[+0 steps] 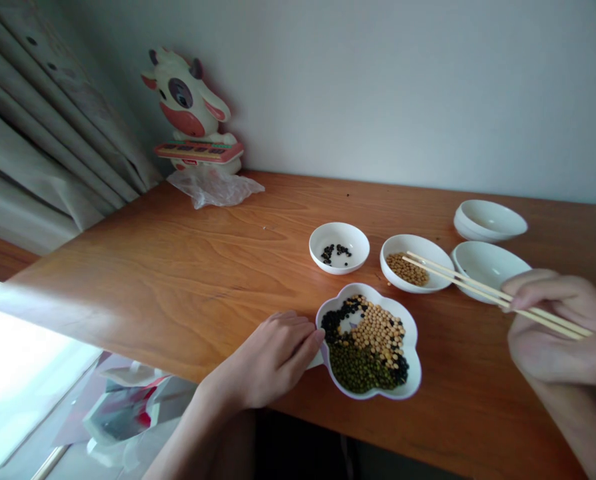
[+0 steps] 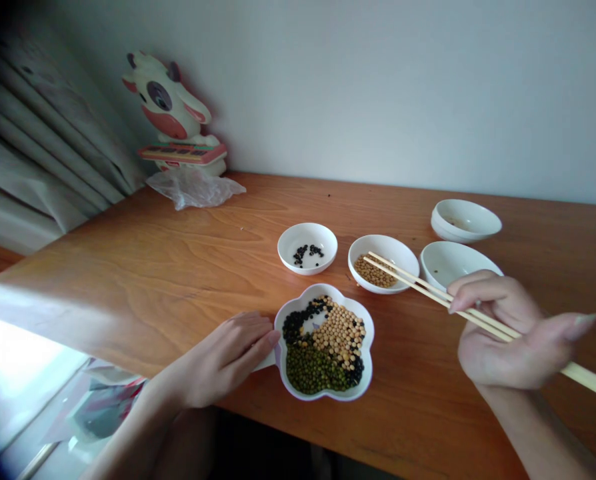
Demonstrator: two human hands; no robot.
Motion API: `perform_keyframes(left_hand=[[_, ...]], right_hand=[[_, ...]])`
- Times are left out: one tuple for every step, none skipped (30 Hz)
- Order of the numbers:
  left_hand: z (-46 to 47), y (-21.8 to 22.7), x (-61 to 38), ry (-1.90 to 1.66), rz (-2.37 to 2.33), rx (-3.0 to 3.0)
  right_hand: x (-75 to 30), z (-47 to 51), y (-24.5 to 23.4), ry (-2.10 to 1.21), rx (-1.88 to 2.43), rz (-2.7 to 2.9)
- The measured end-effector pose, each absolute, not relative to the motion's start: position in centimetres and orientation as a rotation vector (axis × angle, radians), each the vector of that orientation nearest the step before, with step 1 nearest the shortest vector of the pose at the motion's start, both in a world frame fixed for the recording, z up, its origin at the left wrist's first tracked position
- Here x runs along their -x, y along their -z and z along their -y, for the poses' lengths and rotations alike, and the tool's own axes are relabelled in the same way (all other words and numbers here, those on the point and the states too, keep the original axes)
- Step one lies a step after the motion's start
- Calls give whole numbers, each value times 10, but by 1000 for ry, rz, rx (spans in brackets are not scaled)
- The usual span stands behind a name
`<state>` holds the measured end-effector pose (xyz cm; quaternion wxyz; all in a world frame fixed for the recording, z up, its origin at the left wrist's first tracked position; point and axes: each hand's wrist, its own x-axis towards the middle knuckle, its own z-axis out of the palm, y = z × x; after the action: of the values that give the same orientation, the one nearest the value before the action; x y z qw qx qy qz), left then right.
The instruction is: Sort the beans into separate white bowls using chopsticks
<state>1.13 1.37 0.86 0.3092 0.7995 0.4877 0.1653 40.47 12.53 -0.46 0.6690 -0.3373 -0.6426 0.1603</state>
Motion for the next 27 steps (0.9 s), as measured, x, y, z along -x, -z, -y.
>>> perform_keyframes(left_hand=[[-14,-8,-11,-432,-1284,-2117],[-14,-9,-11,-430,-1282,-2121],[-14,-9,-11,-433,-1284,-2121],[-14,-9,-11,-437,-1289,-2117],[-13,-10,-11,-442,-1296,-2111],[-13,-10,-12,-445,-1300,-2105],[-13,-11,-12,-444,-1305,-2101],[-13,-11,-12,-442,-1309,-2099],[-13,-11,-12,-440,-1312,-2099],[-13,-11,-12,-440,-1315,-2100],[-12,-11,-12,-439,-1318,-2100],[-12,-11,-12,-436,-1320,-2099],[-12,-11,-12,-435,-1320,-2099],[-12,-11,-12,-433,-1318,-2098],[-12,-11,-12,-433,-1317,-2097],[-13,-11,-12,-435,-1316,-2096],[-13,-11,-12,-436,-1315,-2096],[-13,-11,-12,-434,-1313,-2095],[-13,-11,-12,-429,-1308,-2097],[-13,-11,-12,-425,-1306,-2099],[-13,-11,-11,-423,-1304,-2102],[-13,-11,-11,-424,-1305,-2103],[-13,-11,-11,-427,-1309,-2102],[-13,-11,-11,-432,-1313,-2100],[-13,-10,-12,-436,-1318,-2096],[-13,-10,-12,-437,-1320,-2093],[-13,-10,-12,-437,-1320,-2092]], right_hand=[[-404,-125,4,-380,748,1470],[-402,-122,3,-435,742,1509],[-398,-119,2,-508,737,1557],[-393,-114,0,-589,736,1612],[-386,-109,-1,-667,738,1662],[-380,-104,-3,-726,746,1704],[-373,-99,-4,-763,744,1737],[-367,-96,-5,-794,739,1768],[-361,-93,-6,-814,729,1794],[-357,-91,-6,-831,717,1813],[-354,-90,-5,-844,709,1827],[-352,-90,-5,-852,704,1837],[-350,-90,-4,-854,703,1841],[-350,-90,-3,-855,705,1842],[-350,-91,-2,-856,706,1842],[-350,-91,-1,-857,705,1842],[-351,-91,1,-859,705,1840],[-351,-91,3,-862,704,1836],[-352,-90,4,-867,704,1834],[-352,-90,6,-871,707,1834],[-353,-90,8,-876,713,1833],[-354,-89,10,-884,724,1833],[-354,-89,11,-892,736,1831],[-354,-89,12,-900,747,1826],[-354,-88,13,-906,756,1819],[-353,-88,13,-909,760,1809],[-353,-88,12,-910,759,1800]])
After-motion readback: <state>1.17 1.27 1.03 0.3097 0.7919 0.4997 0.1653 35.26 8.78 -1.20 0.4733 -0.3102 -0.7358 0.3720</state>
